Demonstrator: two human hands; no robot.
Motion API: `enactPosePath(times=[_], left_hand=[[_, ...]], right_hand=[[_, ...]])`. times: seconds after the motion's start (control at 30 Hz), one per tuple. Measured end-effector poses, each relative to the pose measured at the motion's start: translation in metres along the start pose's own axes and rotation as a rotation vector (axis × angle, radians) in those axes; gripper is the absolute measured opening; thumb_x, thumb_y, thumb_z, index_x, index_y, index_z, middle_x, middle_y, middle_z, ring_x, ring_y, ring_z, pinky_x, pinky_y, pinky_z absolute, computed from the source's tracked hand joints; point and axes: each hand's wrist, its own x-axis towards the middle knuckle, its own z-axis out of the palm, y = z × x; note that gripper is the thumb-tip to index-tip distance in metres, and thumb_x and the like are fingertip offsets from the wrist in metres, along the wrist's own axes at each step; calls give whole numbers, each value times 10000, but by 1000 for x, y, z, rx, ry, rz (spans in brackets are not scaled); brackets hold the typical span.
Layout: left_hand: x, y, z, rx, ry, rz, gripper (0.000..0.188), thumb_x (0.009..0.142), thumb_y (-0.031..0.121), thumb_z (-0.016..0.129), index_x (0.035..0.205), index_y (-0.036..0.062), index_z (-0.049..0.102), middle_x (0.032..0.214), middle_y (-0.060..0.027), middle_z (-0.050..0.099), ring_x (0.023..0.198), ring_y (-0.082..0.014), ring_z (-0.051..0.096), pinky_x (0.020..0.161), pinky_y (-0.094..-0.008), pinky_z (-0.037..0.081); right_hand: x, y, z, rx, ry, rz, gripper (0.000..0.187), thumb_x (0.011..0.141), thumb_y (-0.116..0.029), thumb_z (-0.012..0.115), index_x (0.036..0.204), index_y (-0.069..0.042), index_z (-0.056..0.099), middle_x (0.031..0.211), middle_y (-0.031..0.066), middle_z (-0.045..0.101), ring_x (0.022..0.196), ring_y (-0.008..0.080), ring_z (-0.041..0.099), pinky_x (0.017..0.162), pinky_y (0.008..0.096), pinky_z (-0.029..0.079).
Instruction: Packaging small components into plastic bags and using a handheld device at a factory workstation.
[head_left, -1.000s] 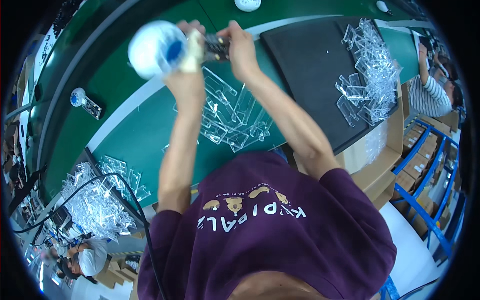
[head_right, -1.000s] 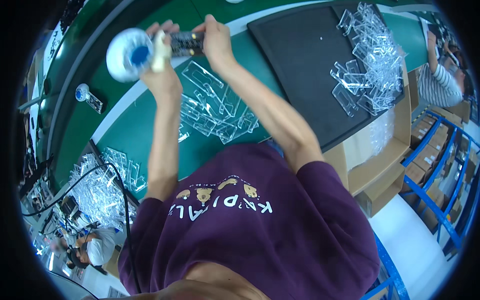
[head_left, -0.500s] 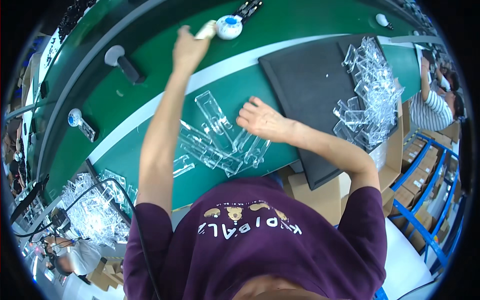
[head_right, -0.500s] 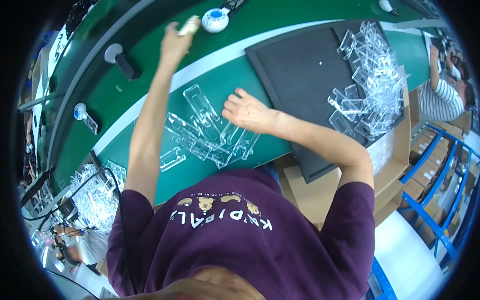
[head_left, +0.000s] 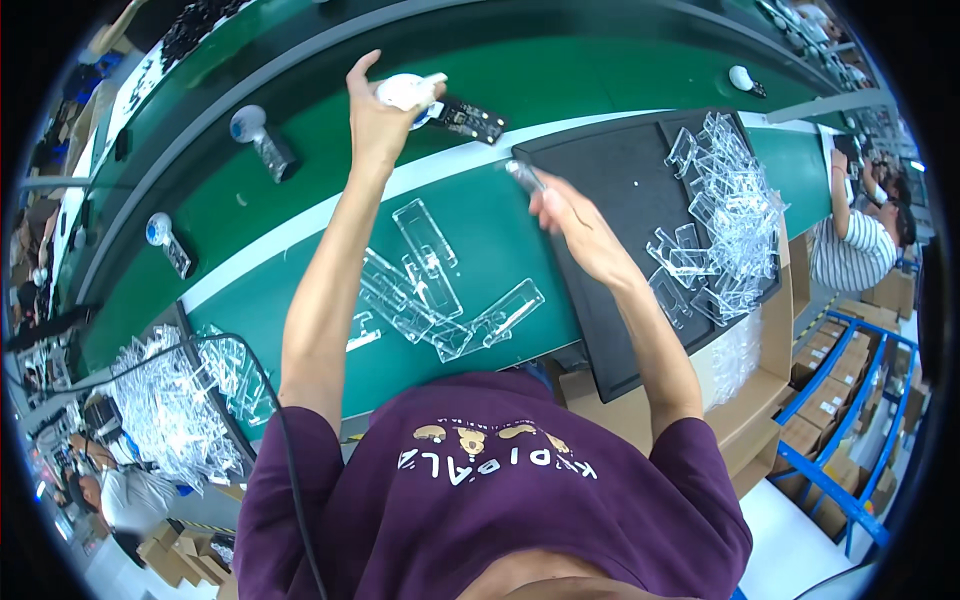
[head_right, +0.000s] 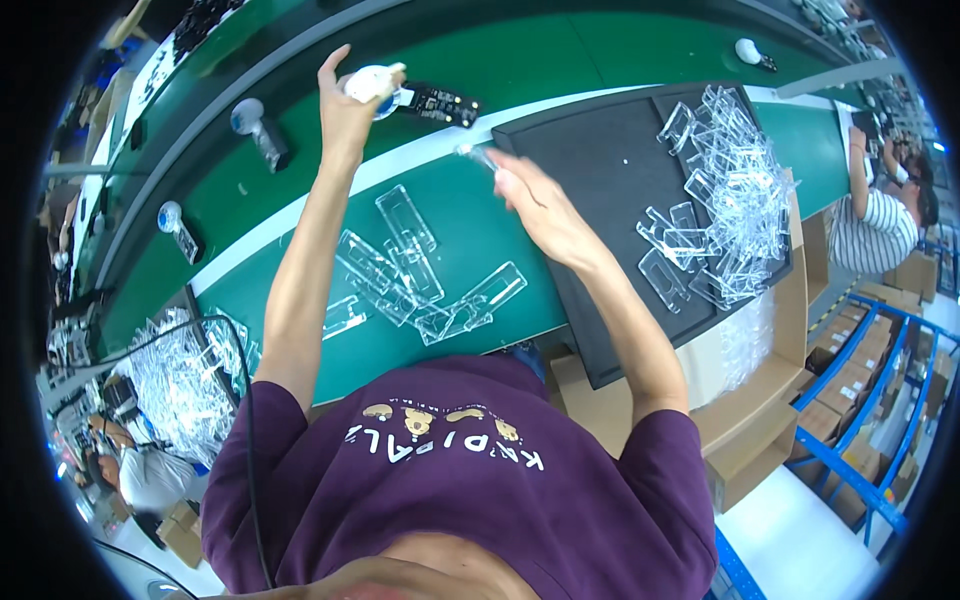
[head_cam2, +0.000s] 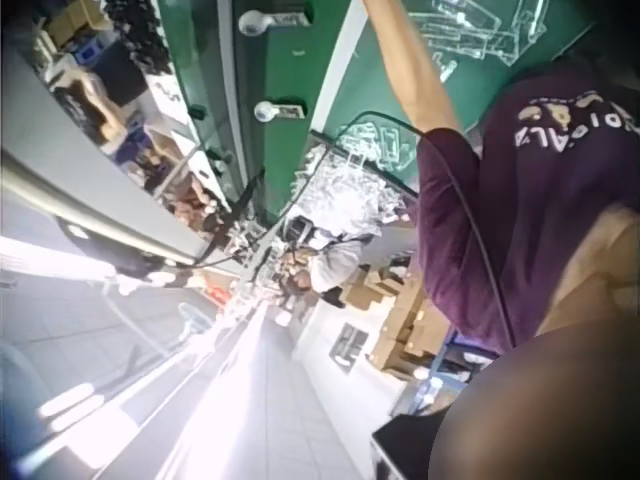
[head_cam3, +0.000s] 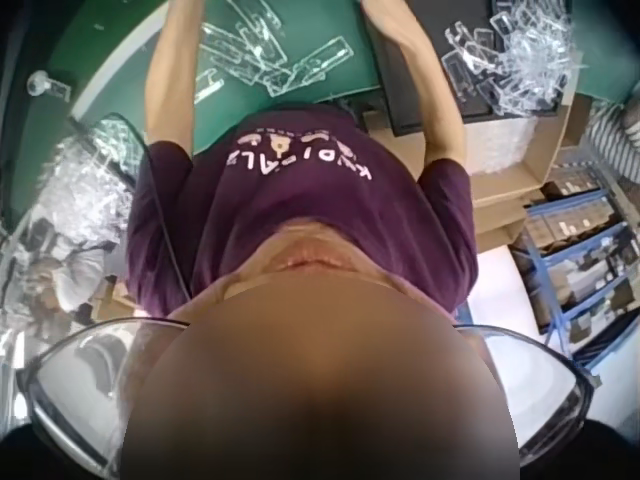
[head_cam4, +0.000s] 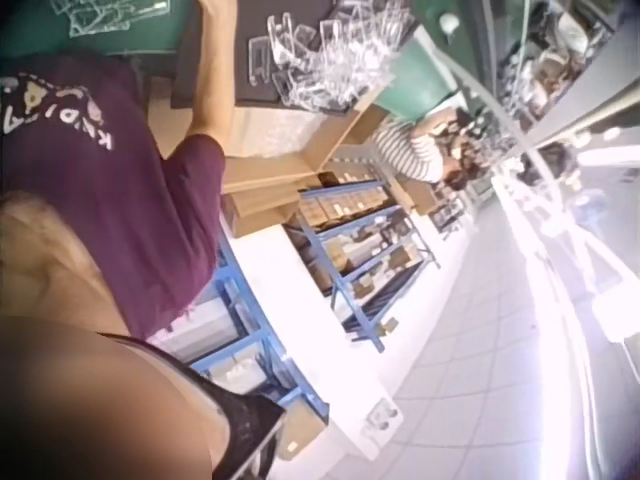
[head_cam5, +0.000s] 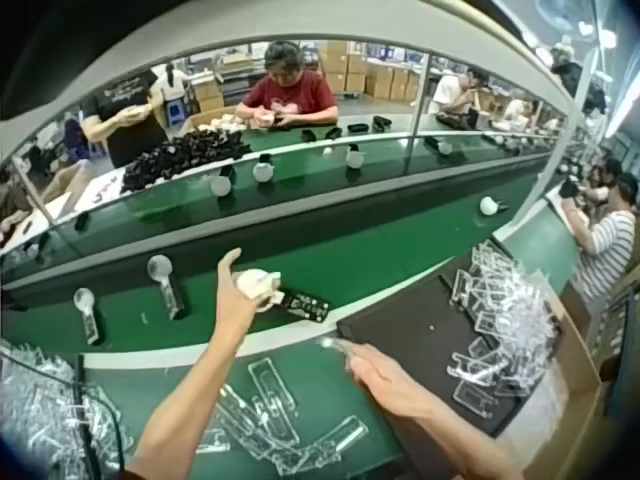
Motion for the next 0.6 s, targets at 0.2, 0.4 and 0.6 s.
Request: enactPosePath(times=[0.2, 0.4, 0.6], left_hand=[[-25, 10, -42, -506, -7, -376, 513, 700, 343, 740, 1082, 65, 539, 861, -58, 602, 776, -117, 595, 602, -245, 467], [-26, 35, -69, -389, -191, -449, 513, 670, 353, 758, 996, 4, 570, 831, -77, 597, 755, -127, 588, 614, -271, 494], [-29, 44, -73, -362, -188, -445, 512, 686, 358, 743, 1008, 4, 562, 828, -62, 597, 743, -137, 591, 624, -287, 506]], right_hand=[[33, -32, 61, -1131, 509, -620, 470, 797, -197, 611, 1221, -51, 470, 1000, 141, 473, 891, 261, 471, 754, 356, 384], [45, -29, 86, -1217, 528, -681, 551, 746, -186, 659, 1240, -57, 454, 1028, 144, 476, 924, 291, 460, 767, 375, 381], [56, 4, 85, -976, 503, -634, 570, 749, -184, 657, 1261, -68, 434, 1034, 151, 505, 917, 299, 493, 776, 384, 404]])
